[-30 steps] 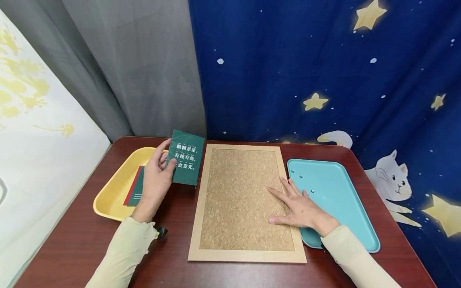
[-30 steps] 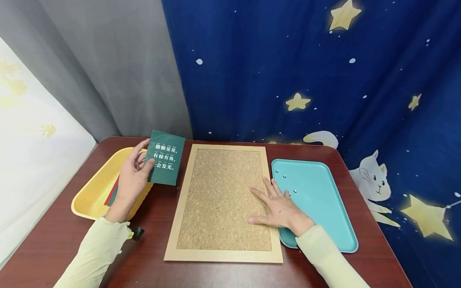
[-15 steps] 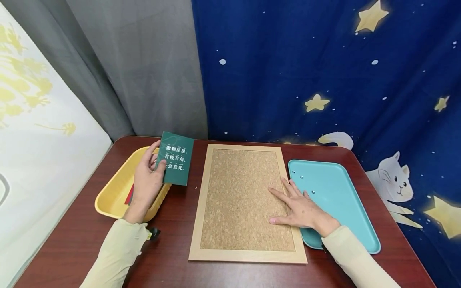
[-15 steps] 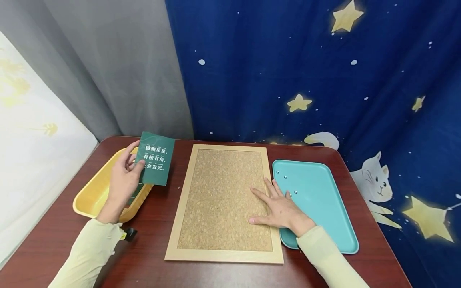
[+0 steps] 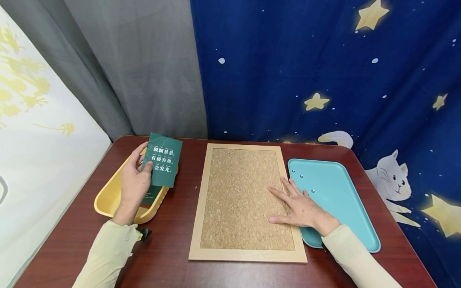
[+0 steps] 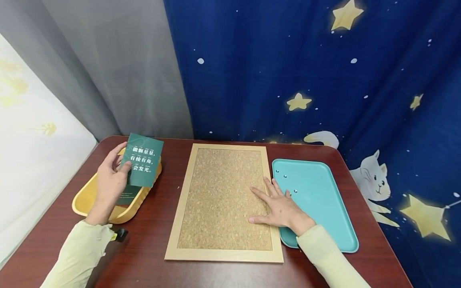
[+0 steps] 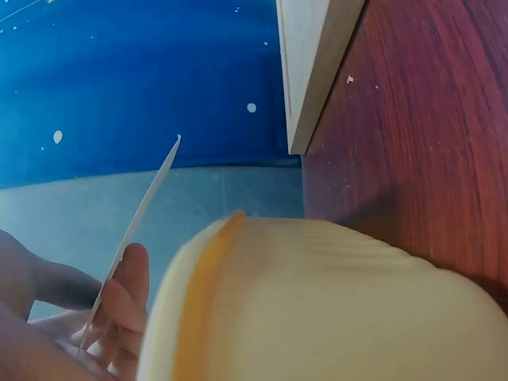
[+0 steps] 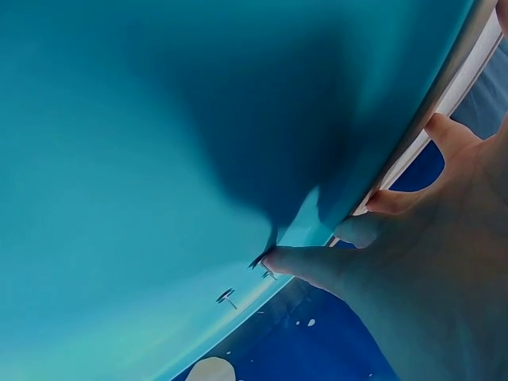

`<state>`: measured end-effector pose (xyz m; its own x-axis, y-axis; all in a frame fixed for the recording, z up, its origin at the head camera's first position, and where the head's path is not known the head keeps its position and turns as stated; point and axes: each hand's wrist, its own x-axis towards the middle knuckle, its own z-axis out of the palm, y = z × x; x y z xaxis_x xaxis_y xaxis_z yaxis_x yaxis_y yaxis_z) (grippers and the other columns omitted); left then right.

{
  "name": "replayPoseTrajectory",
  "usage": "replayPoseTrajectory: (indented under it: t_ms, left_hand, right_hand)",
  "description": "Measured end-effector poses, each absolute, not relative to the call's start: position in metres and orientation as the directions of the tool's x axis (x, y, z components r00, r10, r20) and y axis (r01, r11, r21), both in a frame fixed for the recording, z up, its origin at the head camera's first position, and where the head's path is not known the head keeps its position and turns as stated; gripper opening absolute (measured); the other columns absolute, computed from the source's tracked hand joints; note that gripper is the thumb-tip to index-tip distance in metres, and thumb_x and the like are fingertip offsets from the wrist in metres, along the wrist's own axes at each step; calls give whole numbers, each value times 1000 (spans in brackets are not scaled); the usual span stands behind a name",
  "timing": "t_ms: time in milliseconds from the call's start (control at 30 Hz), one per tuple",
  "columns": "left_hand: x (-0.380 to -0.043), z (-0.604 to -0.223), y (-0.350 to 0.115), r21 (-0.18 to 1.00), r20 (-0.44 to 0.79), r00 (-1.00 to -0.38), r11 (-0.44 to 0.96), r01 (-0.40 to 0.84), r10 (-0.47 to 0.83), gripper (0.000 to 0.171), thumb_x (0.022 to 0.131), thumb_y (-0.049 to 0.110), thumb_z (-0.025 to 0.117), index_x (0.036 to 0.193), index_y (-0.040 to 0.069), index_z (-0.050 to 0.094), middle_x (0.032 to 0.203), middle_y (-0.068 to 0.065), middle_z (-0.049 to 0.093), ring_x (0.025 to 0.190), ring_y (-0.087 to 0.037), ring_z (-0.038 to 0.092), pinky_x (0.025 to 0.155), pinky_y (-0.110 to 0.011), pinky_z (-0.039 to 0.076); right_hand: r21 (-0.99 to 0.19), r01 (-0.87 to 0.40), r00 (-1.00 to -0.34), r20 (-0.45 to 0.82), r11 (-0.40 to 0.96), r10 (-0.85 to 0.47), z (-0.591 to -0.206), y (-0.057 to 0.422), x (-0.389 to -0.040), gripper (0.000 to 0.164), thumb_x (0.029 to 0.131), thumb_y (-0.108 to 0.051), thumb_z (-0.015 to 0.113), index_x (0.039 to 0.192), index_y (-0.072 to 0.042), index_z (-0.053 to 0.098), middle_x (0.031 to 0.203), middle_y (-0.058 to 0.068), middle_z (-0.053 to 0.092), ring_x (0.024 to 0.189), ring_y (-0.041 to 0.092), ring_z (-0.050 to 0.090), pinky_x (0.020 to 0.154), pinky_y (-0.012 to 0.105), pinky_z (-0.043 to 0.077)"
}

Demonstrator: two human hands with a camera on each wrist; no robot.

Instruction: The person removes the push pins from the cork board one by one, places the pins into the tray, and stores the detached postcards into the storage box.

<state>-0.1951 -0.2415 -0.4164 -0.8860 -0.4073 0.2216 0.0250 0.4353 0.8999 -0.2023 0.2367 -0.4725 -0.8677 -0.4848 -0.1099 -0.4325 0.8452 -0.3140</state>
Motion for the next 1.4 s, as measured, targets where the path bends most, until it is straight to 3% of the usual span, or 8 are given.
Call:
replayPoseTrajectory:
  t_ms: [267,500,833,933,1167,1400]
  left_hand:
    - [-192,-415,-253,895,194,-849,443,-53,-492,58,103,7,49,152,37,52,120,-8,67,75,3,61,60,-14,51]
    - [-190,-413,-268,885,174,-818,452,-115,-549,60,101,6,48,152,35,53,136,-11,68,81,6,56,62,-11,46]
    - [-181,-416,-286,827,146,-837,530,-190,-527,58,103,12,45,157,32,47,141,-14,65,77,8,52,59,-12,45]
    - [-179,-419,-289,801,126,-851,559,-216,-510,57,104,13,44,158,31,46,141,-17,64,82,2,54,61,-14,45]
    - [-179,-426,-291,737,71,-891,625,-256,-448,57,104,13,42,160,22,44,140,-26,62,105,-31,62,66,-24,43]
    - [-181,-434,-294,657,64,-916,708,-260,-395,57,102,10,42,158,10,43,132,-30,64,97,-36,65,64,-29,42]
  right_hand:
    - [-315,-429,-871,-105,846,-481,-472,237,-202,98,81,-80,68,162,-37,36,177,16,8,162,47,11,112,86,22]
    - [-320,-428,-869,-112,845,-483,-473,236,-202,98,81,-80,68,163,-38,34,177,16,8,162,47,10,112,86,21]
    - [-313,-429,-870,-110,847,-481,-473,236,-203,98,81,-80,68,162,-38,35,177,16,8,162,47,11,113,85,22]
    - [-313,-427,-871,-110,848,-479,-474,237,-203,97,81,-80,68,162,-38,35,177,16,8,162,47,11,113,85,22]
    - [-322,-420,-872,-118,849,-476,-475,237,-201,97,81,-81,67,162,-39,35,177,15,8,162,46,10,112,86,21]
    - [-308,-424,-872,-116,851,-476,-474,236,-203,98,81,-81,67,163,-39,34,177,16,7,162,47,11,112,86,22]
